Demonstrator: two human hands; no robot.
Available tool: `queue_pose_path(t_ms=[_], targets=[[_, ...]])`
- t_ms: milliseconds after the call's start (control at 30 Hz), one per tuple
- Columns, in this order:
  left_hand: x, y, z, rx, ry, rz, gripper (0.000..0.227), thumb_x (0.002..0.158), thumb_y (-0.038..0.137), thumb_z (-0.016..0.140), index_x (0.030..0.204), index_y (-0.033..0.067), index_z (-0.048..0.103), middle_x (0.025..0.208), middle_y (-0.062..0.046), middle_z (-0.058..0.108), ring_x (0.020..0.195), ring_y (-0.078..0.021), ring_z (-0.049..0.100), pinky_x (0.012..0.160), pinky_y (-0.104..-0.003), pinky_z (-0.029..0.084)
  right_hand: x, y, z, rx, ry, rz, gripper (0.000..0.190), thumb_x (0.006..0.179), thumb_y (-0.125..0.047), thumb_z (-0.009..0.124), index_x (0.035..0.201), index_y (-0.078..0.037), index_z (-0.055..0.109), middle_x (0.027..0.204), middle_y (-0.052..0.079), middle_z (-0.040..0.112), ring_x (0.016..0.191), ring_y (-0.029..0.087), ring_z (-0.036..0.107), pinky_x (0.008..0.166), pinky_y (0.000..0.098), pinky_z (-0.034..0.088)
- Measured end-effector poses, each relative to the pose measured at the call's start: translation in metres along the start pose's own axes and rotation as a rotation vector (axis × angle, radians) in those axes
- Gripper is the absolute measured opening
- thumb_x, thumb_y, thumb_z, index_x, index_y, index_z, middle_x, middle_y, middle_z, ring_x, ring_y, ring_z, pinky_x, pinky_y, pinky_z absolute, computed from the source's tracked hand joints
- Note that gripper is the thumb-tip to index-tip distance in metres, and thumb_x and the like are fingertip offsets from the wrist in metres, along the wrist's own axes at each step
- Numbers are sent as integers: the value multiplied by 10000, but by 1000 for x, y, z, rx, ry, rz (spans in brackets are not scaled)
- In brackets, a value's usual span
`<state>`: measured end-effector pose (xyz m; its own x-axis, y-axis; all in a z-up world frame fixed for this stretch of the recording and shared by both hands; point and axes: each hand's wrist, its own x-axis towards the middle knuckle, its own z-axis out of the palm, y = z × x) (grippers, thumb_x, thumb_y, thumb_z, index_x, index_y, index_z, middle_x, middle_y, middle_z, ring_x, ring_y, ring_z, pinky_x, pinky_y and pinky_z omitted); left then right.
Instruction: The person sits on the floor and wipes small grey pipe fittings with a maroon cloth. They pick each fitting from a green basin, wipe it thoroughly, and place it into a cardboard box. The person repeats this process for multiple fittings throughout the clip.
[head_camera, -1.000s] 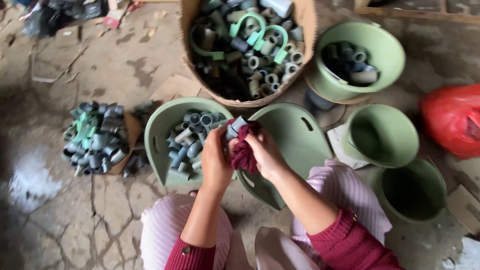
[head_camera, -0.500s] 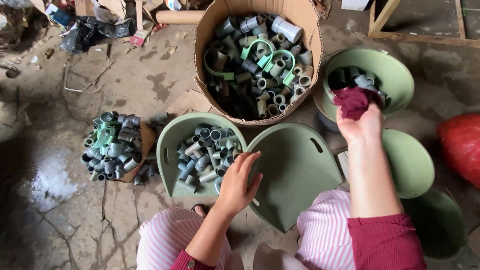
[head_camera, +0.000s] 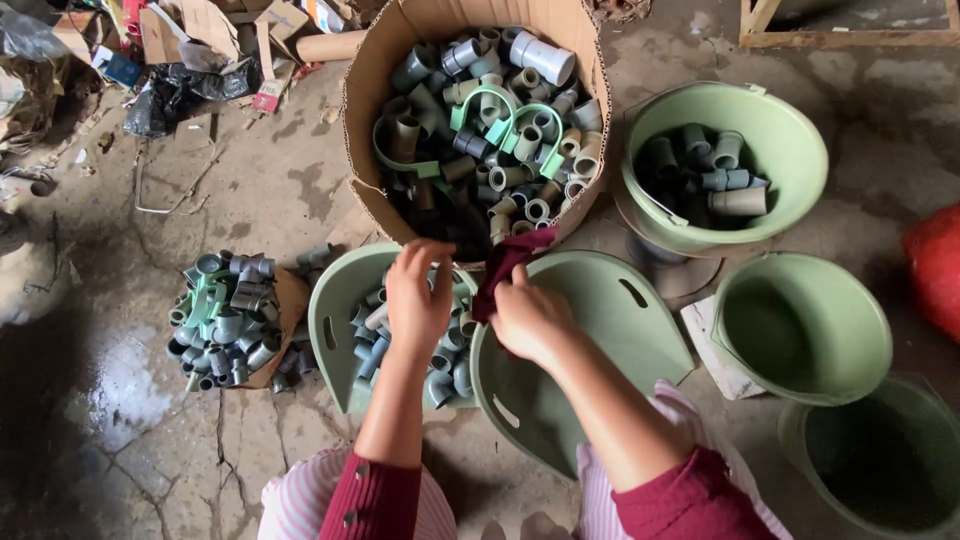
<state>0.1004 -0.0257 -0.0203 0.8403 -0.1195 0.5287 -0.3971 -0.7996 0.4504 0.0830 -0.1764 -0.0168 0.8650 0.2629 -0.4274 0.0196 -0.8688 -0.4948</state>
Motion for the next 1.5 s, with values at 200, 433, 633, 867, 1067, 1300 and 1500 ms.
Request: queue_pose_path(t_ms=[200, 433, 633, 867, 1067, 1300, 1500], targets=[[71, -26, 70, 267, -332, 20, 157, 777, 239, 570, 933, 260, 568, 947, 81, 530, 979, -150, 526, 779, -321, 429, 23, -3, 36, -280, 143, -71, 291, 724, -163, 538, 968, -5, 561, 1203, 227, 379, 667, 291, 640, 606, 416, 524], [107, -90, 160, 572, -4, 448, 291, 717, 166, 606, 1003, 203, 569, 959, 12, 520, 915, -177, 519, 611, -316, 418, 2, -42, 4, -228, -30, 68, 565, 785, -96, 442, 1259, 150, 257, 1316, 294, 257, 813, 301, 630, 599, 390, 521], [127, -103, 164, 791, -464, 182, 537, 823, 206, 361, 1346, 182, 239, 1398, -15, 244, 1306, -284, 82, 981, -428, 195, 6, -45, -13, -314, -109, -3, 449, 879, -55, 335, 1302, 21, 206, 1375, 300, 46, 740, 240, 641, 494, 308, 517], [122, -109, 170, 816, -201, 282, 210, 803, 150, 412, 1009, 146, 452, 1075, -65, 489, 1143, -272, 374, 886, -400, 307, 45, -31, 21, -337, -320, 113, 787, 909, -299, 439, 1356, 58, -101, 800, 88, 543, 522, 77, 437, 381, 193, 354], [111, -117, 176, 676, 57, 378, 63, 748, 149, 463, 810, 138, 469, 694, -12, 510, 730, -216, 507, 617, -329, 393, 41, -16, 29, -142, -26, -47, 493, 841, -239, 365, 1243, 26, 261, 1241, 253, 334, 807, 293, 604, 620, 402, 498], [74, -56, 115, -1049, 249, -743, 363, 653, 137, 772, 813, 40, 461, 718, -23, 510, 656, -130, 523, 512, -211, 449, 29, -9, -18, -27, 127, -122, 268, 768, -178, 384, 963, -137, 564, 931, 80, 518, 817, 289, 612, 683, 442, 498], [-39, -21, -4, -1735, -49, -1196, 364, 802, 365, 614, 815, 17, 510, 690, -77, 515, 585, -129, 517, 531, -191, 431, -26, -33, -39, 522, 389, -454, 211, 757, -212, 566, 808, -9, 595, 759, 194, 609, 786, 358, 596, 645, 430, 466]])
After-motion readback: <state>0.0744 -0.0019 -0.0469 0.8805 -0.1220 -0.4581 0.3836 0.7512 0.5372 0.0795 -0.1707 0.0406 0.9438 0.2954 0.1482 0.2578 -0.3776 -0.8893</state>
